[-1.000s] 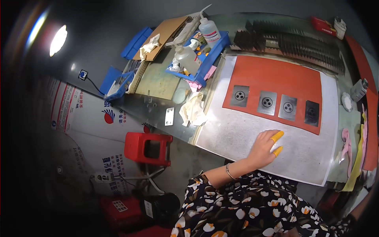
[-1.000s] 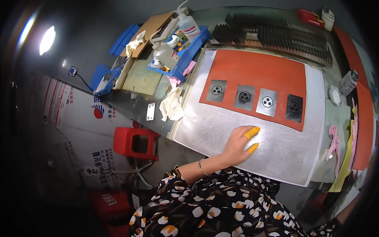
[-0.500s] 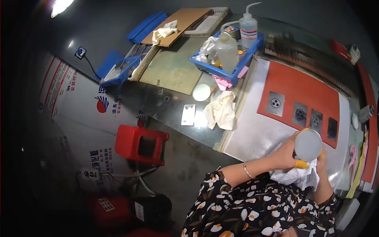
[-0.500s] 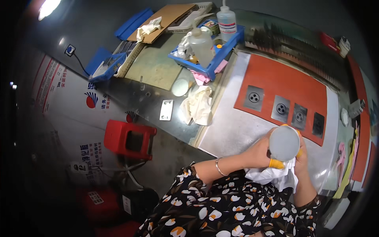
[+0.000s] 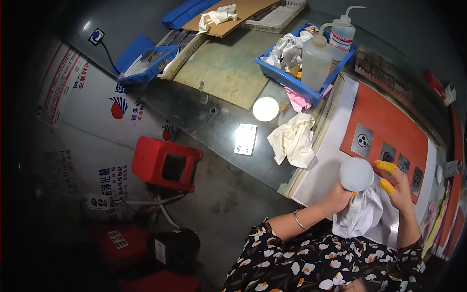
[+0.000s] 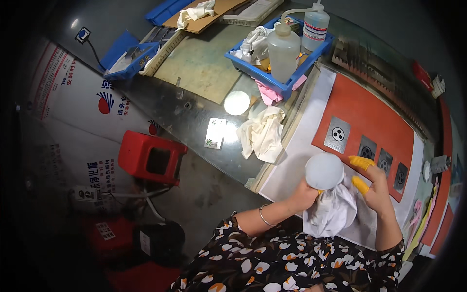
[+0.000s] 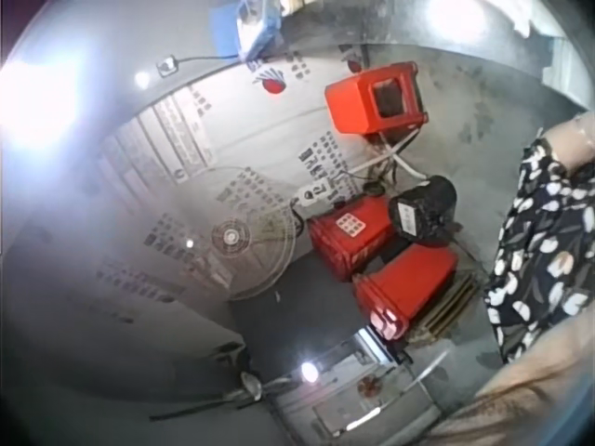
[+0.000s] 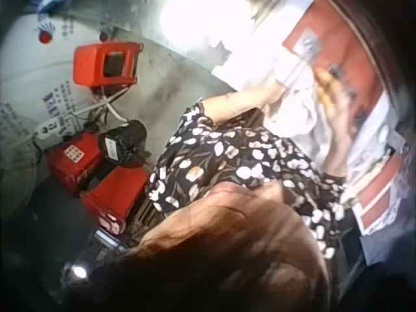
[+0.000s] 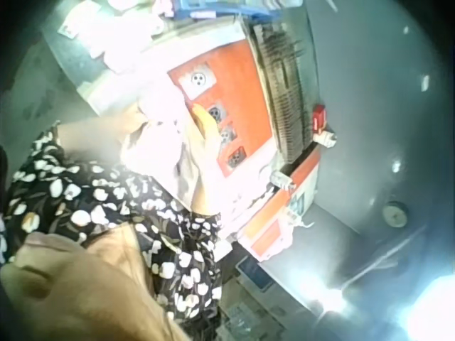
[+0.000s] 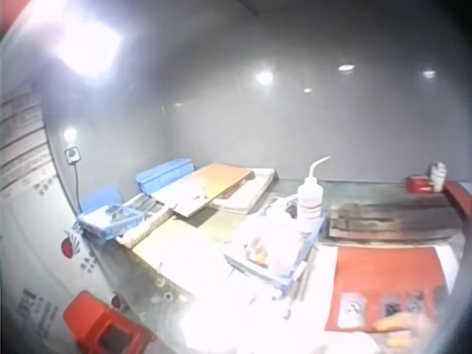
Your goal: The person cleans several small, square metal plates with circular patterns on a workbench. They use a yellow sponge to apply a white powder from a jar and wipe the plates, then use a white cloth to buff them. The person handles the plates one by one, wiping them thoroughly before moving to the next.
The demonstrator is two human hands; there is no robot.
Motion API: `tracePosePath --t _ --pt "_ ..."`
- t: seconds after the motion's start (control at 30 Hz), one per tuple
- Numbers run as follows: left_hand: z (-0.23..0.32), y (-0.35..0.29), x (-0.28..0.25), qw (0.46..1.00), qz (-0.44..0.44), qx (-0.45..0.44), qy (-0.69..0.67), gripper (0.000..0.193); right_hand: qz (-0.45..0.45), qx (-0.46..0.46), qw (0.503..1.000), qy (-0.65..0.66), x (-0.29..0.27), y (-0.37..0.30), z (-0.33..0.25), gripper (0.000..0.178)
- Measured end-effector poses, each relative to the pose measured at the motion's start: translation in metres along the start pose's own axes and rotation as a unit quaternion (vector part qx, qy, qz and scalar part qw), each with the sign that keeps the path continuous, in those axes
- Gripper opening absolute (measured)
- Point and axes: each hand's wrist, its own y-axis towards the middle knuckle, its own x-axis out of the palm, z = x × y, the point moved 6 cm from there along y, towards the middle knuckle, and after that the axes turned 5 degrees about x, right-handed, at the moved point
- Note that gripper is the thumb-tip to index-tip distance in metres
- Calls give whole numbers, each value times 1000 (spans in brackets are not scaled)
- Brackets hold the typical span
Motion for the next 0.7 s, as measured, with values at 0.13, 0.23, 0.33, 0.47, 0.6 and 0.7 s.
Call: tracePosePath --t 0.13,0.23,0.33,0.47,0.6,0.7 --pt "26 7 19 968 -95 84 215 28 -165 54 961 214 46 5 -9 74" --pt "40 18 20 907 -165 114 369 24 -108 58 914 386 58 7 -10 80" --pt "50 10 18 881 -150 60 445 24 -71 24 887 455 56 4 -20 79" --pt "42 -5 10 950 -71 -130 274 38 -62 29 817 573 54 0 -25 72" --pt "71 -23 9 934 -127 -145 300 58 -129 49 803 580 55 3 -21 57" --pt "141 -14 19 835 -56 336 433 76 -241 114 815 515 45 8 -22 43"
